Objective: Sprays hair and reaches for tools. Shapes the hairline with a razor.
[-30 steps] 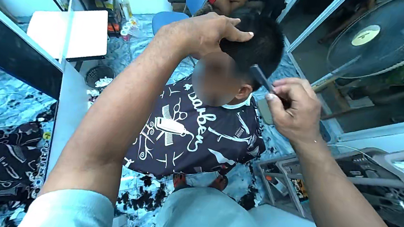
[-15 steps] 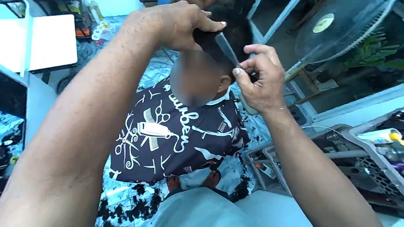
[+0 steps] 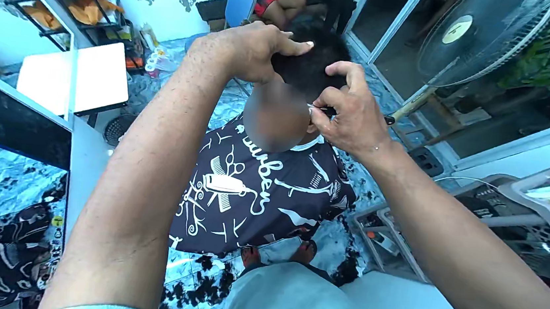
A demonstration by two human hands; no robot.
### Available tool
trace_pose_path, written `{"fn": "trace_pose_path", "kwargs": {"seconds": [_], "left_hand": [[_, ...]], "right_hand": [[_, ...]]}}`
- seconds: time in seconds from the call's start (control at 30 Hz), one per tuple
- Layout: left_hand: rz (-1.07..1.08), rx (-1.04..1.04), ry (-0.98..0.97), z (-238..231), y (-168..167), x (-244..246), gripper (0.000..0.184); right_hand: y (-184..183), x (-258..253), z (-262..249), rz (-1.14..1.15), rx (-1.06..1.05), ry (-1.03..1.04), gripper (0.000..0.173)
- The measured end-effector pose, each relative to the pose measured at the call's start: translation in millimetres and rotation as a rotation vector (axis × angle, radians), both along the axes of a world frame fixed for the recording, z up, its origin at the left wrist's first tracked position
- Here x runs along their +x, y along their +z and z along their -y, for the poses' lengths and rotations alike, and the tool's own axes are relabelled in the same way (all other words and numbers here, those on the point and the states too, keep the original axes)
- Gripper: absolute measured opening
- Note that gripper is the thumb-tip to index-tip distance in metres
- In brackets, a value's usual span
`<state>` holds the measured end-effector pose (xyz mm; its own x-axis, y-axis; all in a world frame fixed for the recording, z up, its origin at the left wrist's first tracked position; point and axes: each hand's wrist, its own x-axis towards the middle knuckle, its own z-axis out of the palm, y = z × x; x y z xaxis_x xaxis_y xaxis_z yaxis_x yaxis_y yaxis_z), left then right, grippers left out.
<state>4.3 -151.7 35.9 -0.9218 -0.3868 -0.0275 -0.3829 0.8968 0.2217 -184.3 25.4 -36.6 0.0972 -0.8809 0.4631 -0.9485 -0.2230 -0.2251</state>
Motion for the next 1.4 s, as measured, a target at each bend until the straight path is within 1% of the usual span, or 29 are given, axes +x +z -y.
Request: {"fn": "trace_pose_path", "kwargs": {"seconds": [0.9, 1.4], "left_hand": [[0.034, -0.013, 0.02, -2.7, 4.1, -2.6, 0.08], [-0.007, 0.008, 0.014, -2.2, 2.3, -1.9, 0.078]], "right_hand": [[1.6, 0.2, 0.2, -0.029, -0.005, -0.008, 0.023], [4.0, 0.4, 0.7, -0.046, 0.019, -0.001, 0.022]]}}
